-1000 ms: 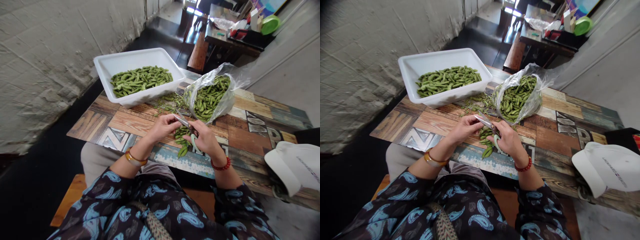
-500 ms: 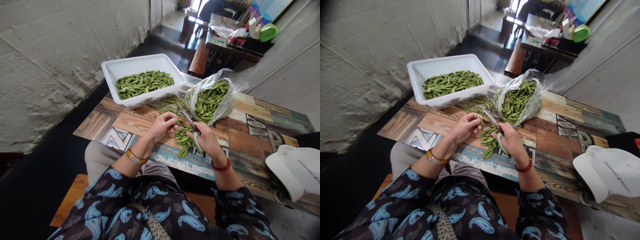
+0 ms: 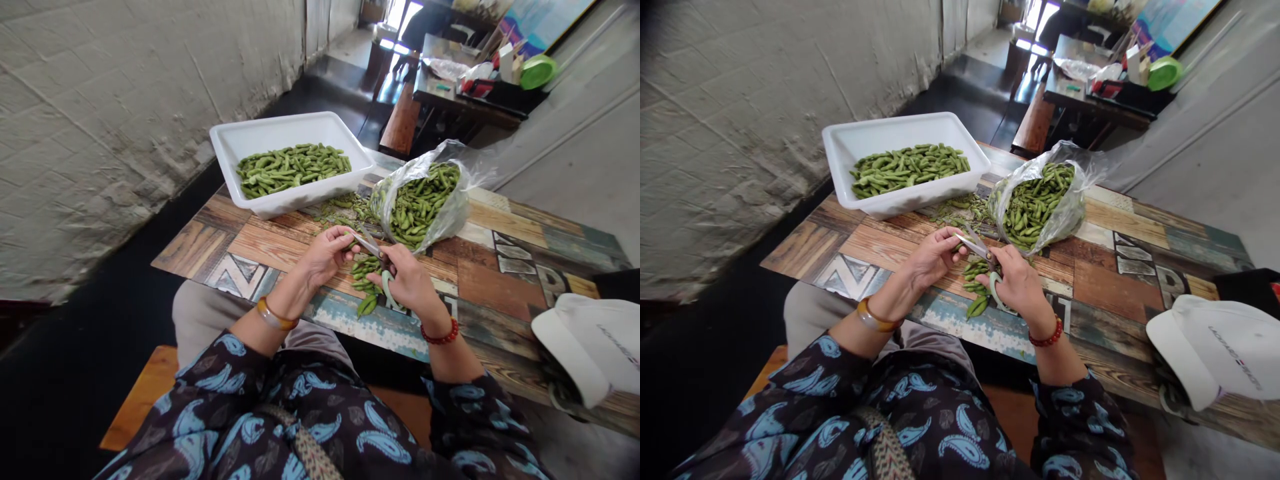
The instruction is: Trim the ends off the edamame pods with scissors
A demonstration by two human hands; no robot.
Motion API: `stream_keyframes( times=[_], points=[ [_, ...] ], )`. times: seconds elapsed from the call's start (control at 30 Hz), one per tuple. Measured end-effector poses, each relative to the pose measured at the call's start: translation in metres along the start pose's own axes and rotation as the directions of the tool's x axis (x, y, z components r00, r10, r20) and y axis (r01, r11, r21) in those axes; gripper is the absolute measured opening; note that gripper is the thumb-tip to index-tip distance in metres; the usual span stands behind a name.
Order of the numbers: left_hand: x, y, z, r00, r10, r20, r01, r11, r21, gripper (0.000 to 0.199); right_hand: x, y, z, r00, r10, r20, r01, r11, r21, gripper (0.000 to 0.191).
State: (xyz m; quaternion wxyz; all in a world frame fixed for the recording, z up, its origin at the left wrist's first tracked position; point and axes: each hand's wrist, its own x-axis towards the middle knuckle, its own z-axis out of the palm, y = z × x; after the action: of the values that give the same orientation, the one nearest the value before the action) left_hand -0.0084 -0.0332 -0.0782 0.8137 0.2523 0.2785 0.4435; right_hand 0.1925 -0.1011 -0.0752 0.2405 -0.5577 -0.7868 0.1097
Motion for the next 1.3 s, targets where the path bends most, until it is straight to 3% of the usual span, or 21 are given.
stream_keyframes(
  times=[0.2, 0.37, 0.6, 0.7, 0.87, 1.07, 1.3],
  points=[
    [-0.001, -0.005, 0.002, 0.997, -0.018, 0.074, 0.016, 0.999, 0.032, 0.039, 0.0, 0.001, 0.0, 1.0, -0.019, -0.005, 0.019, 0.999, 0.032, 0.042],
    [-0.002, -0.005, 0.002, 0.994, -0.02, 0.107, 0.013, 0.998, 0.059, 0.037, 0.0, 0.002, 0.0, 0.998, -0.059, 0.0, 0.058, 0.997, 0.057, 0.028],
    [-0.002, 0.0, 0.004, 0.999, -0.026, -0.047, 0.027, 1.0, 0.002, 0.012, 0.0, 0.007, 0.003, 0.999, -0.005, -0.033, 0.006, 0.999, 0.035, 0.025],
    [-0.003, 0.001, 0.006, 0.996, -0.016, -0.092, 0.013, 0.999, -0.038, 0.016, 0.001, 0.01, 0.004, 0.996, 0.034, -0.083, -0.031, 0.999, 0.032, 0.028],
    [-0.003, 0.0, 0.007, 0.998, 0.011, -0.065, -0.016, 0.997, -0.071, 0.029, 0.001, 0.011, 0.004, 0.995, 0.035, -0.095, -0.032, 0.999, 0.035, 0.029],
    [-0.002, 0.0, 0.002, 0.998, -0.014, -0.058, 0.014, 1.0, 0.004, 0.016, 0.0, 0.011, 0.004, 0.995, 0.02, -0.098, -0.017, 0.999, 0.032, 0.03],
    [-0.008, -0.003, 0.004, 1.0, 0.012, 0.01, -0.013, 0.988, 0.156, 0.035, 0.0, 0.009, 0.003, 1.0, 0.01, -0.027, -0.009, 0.999, 0.034, 0.041]
  ],
)
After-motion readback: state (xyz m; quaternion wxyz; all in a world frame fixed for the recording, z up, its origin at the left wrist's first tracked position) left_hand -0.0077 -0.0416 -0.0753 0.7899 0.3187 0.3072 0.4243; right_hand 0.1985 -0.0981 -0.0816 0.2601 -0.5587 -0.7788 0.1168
